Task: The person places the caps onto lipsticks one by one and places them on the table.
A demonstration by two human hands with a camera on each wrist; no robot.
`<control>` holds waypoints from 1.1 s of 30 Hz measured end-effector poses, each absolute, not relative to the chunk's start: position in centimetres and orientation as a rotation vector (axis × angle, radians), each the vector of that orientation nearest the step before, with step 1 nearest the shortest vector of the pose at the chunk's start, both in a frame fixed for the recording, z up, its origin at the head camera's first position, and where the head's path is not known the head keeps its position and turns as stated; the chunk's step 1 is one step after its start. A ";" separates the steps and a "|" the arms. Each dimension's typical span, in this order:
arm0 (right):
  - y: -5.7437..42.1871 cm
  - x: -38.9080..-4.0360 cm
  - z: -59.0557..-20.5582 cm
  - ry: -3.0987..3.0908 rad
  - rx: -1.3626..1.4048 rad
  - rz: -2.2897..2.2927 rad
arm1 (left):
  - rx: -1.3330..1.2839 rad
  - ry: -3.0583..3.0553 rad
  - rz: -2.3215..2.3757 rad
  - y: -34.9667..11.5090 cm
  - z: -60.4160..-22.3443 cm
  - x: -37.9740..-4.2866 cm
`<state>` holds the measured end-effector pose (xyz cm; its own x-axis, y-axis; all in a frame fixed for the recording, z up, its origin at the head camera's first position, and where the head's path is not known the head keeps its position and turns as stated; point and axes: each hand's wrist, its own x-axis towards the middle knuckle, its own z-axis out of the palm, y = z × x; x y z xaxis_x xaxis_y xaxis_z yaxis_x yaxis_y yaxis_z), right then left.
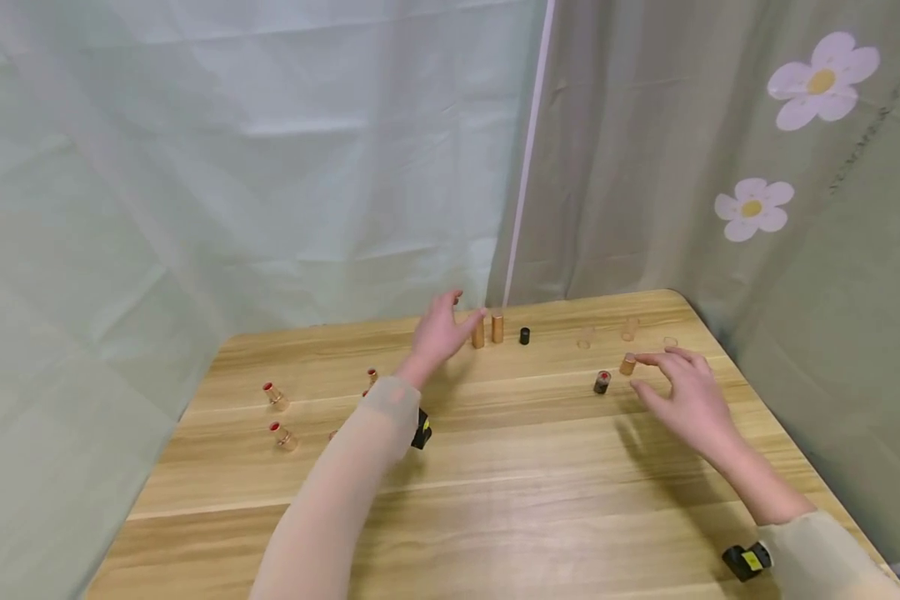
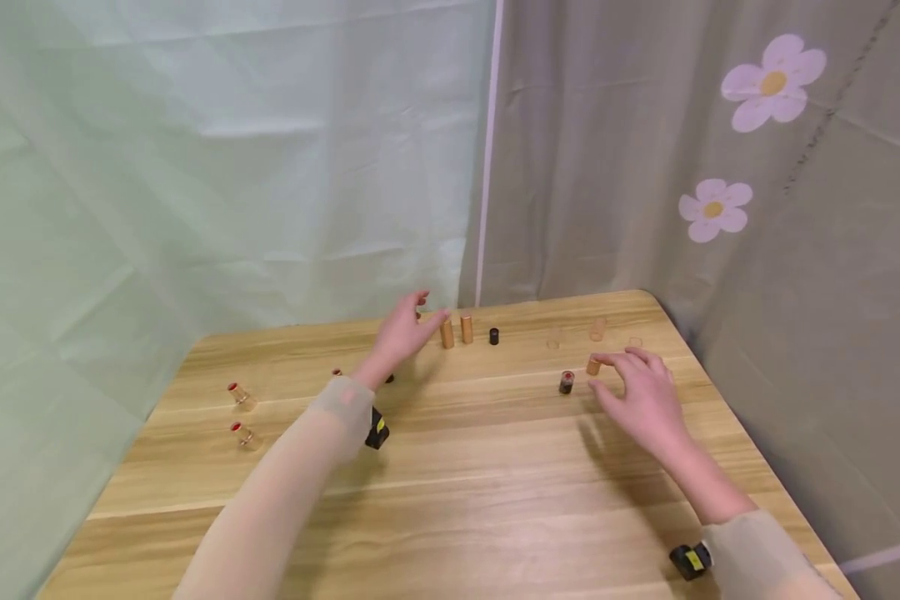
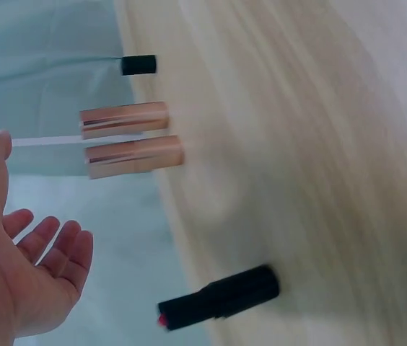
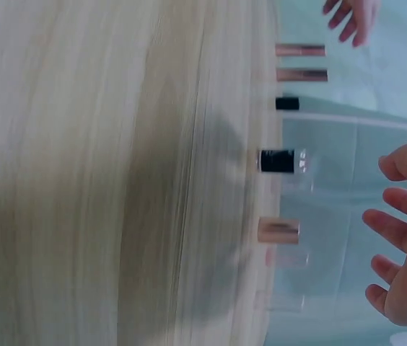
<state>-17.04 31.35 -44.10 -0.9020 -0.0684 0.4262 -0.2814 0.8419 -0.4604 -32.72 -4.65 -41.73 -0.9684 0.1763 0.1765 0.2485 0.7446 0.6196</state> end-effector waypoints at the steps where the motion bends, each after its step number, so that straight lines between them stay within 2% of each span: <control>1: 31.6 -17.1 -44.1 -2.625 0.250 0.738 | -0.358 -2.838 -1.005 -4.8 -41.4 -32.6; 10: 33.1 -17.5 -44.6 -2.661 0.202 0.712 | -0.489 -2.843 -0.908 -6.0 -39.0 -31.2; 21: 34.1 -18.6 -44.7 -2.709 0.161 0.721 | -0.781 -2.812 -0.604 -6.6 -36.1 -27.1; 27: 34.1 -19.7 -44.8 -2.792 0.130 0.717 | -0.928 -2.812 -0.459 -6.3 -36.7 -23.7; 33: 34.1 -21.2 -45.1 -2.934 0.103 0.742 | -1.076 -2.797 -0.364 -5.5 -39.8 -20.3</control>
